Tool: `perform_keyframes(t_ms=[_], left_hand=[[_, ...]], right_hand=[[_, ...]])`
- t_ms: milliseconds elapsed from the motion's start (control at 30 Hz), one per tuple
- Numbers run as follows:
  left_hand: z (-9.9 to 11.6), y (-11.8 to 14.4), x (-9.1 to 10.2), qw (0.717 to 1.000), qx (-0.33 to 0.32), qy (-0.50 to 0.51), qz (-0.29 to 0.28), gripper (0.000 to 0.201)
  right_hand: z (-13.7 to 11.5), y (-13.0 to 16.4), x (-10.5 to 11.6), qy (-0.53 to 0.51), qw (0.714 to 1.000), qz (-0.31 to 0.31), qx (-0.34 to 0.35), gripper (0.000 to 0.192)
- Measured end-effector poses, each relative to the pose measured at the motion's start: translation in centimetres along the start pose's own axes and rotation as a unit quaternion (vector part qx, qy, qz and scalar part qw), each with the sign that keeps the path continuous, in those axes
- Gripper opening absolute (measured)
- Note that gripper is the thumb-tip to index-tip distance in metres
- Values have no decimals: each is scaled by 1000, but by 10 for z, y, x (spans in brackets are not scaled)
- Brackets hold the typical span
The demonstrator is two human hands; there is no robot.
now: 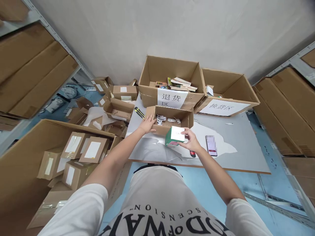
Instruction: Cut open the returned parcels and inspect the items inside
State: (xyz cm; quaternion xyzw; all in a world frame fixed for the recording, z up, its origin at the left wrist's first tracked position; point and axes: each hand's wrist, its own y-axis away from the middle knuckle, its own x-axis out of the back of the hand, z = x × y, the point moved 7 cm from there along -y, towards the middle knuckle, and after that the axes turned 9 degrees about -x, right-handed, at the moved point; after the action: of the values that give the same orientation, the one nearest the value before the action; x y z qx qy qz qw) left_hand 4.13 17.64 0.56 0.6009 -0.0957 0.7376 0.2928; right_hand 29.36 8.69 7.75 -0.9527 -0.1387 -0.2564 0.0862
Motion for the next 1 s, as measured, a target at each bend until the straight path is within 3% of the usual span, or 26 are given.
perform_keyframes(t_ms=[233, 367, 467, 567, 633, 767, 900, 1000], left_hand=[[20, 33, -9, 999, -36, 20, 28, 74], [46, 63, -14, 992, -94, 60, 51, 71], [72, 80, -27, 980, -142, 131, 46, 89], [84, 80, -43, 967, -107, 223, 57, 110], [87, 75, -51, 957, -79, 269, 76, 112], [89, 66, -59, 950, -55, 294, 87, 95], [90, 66, -60, 954, -63, 279, 86, 91], [91, 67, -62, 958, -75, 266, 83, 90]], right_hand=[[30, 18, -47, -2, 999, -23, -39, 48], [39, 20, -68, 44, 996, -59, -50, 48], [47, 23, -83, 74, 993, -79, -49, 48], [51, 28, -95, 84, 990, -98, -53, 46], [48, 31, -98, 89, 990, -104, -45, 46], [29, 26, -90, 162, 978, -126, -21, 54], [6, 14, -88, 269, 940, -210, 5, 63], [-2, 8, -91, 293, 921, -256, 3, 58]])
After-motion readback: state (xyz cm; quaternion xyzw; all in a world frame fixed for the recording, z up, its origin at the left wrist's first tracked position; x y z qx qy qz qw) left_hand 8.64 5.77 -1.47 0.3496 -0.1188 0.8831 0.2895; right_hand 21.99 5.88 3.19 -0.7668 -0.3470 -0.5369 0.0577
